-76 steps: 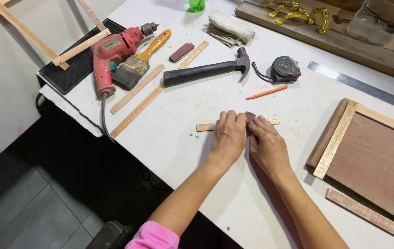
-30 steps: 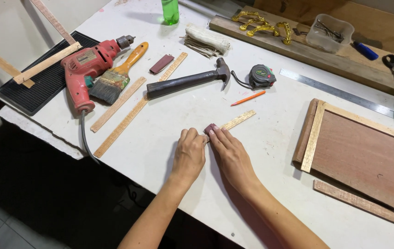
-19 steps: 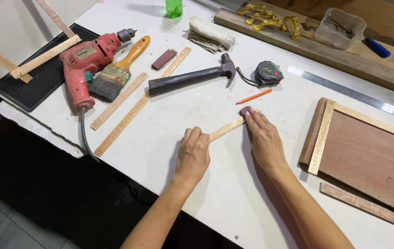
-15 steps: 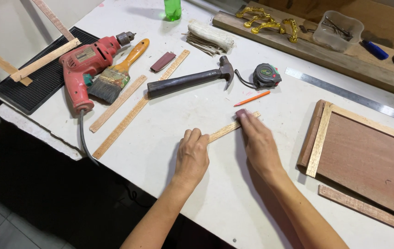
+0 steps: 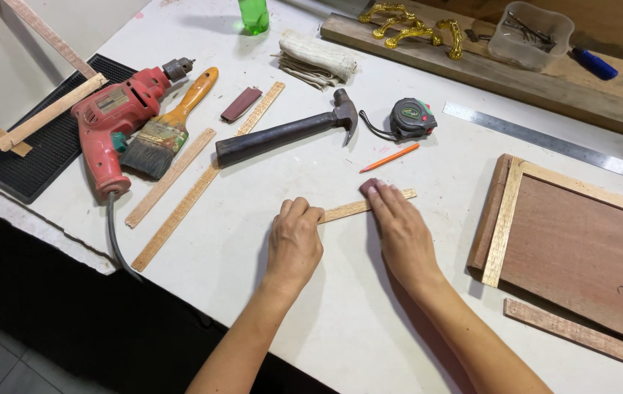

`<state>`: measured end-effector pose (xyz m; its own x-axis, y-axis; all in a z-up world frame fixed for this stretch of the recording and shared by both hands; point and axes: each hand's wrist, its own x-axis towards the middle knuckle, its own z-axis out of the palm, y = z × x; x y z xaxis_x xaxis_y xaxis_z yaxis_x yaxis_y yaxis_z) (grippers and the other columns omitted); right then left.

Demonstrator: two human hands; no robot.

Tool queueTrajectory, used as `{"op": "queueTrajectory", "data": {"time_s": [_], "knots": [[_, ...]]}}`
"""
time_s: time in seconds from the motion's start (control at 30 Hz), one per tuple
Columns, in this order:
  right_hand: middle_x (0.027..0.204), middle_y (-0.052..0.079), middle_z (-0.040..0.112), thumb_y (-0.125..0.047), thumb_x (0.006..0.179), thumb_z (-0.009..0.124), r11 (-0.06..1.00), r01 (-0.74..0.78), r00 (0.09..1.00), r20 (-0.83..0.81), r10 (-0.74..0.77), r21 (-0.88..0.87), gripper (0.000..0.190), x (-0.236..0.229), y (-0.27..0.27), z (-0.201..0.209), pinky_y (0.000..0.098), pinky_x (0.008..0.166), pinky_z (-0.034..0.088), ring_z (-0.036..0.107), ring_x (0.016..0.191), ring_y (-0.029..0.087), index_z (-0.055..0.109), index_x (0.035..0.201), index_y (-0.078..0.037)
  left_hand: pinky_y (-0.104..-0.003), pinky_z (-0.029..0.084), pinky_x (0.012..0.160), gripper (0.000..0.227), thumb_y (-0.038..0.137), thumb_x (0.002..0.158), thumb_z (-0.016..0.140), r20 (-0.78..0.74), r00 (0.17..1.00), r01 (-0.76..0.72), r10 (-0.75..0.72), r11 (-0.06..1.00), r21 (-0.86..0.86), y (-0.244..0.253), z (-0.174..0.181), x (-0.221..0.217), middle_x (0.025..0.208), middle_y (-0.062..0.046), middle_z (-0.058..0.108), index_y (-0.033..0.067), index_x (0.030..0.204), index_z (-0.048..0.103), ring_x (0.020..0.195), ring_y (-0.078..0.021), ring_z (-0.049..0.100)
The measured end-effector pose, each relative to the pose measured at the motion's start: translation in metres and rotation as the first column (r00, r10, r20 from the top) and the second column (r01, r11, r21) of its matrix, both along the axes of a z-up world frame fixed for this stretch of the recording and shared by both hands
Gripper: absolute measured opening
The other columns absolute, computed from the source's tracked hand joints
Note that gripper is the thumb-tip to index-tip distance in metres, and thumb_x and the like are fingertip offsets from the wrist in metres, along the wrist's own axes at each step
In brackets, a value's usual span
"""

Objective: Measuring wood strips, marking them with a pencil, nailing them to a base, and sanding the edges to assemble a frame.

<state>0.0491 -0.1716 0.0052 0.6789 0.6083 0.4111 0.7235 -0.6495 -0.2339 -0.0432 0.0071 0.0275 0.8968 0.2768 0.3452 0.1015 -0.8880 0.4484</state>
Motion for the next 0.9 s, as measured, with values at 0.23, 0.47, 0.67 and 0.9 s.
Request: {"op": "queueTrajectory", "data": {"time_s": [0.23,0.47,0.67,0.9], "knots": [[0.154,0.017,0.05,0.013,0.087,0.051,0.996,0.044,0.998,-0.037,-0.041,0.077,0.062,-0.008,0.005,0.006,0.0458,0.117,0.04,0.048,0.141,0.036,0.052,0.146,-0.003,-0.036,0.052,0.08,0.021,-0.002,0.092,0.062,-0.078,0.997,-0.021,0.018,0.999,-0.029,-0.001,-0.004,-0.002,0.092,-0.005,0.063,0.003,0.106,0.077,0.092,-0.0207,0.059],[0.155,0.019,0.047,0.012,0.084,0.055,0.987,-0.149,0.988,-0.036,0.151,0.064,0.067,-0.042,0.037,0.001,0.0433,0.114,0.041,0.046,0.142,0.036,0.047,0.149,0.001,-0.036,0.053,0.084,0.017,-0.001,0.091,0.064,-0.045,0.999,-0.02,0.02,1.0,-0.002,-0.002,0.0,0.0,0.093,-0.006,0.063,0.0018,0.101,0.077,0.094,-0.0214,0.059],[0.156,0.016,0.047,0.017,0.081,0.051,0.996,0.012,1.0,-0.001,-0.012,-0.094,0.071,-0.005,-0.001,0.002,0.041,0.119,0.039,0.045,0.144,0.032,0.048,0.149,-0.001,-0.034,0.053,0.081,0.014,0.006,0.096,0.064,-0.073,0.997,-0.021,0.021,1.0,-0.005,0.0,-0.002,0.001,0.09,-0.006,0.064,0.0004,0.096,0.077,0.09,-0.0205,0.058],[0.155,0.022,0.045,0.017,0.084,0.05,0.999,-0.006,0.994,-0.106,0.011,0.048,0.067,-0.017,0.012,0.001,0.0431,0.119,0.037,0.043,0.145,0.034,0.049,0.149,0.001,-0.035,0.054,0.081,0.016,0.006,0.097,0.063,-0.05,0.998,-0.023,0.024,1.0,0.008,-0.002,-0.002,0.0,0.091,-0.007,0.064,-0.0011,0.095,0.077,0.09,-0.0213,0.058]]}}
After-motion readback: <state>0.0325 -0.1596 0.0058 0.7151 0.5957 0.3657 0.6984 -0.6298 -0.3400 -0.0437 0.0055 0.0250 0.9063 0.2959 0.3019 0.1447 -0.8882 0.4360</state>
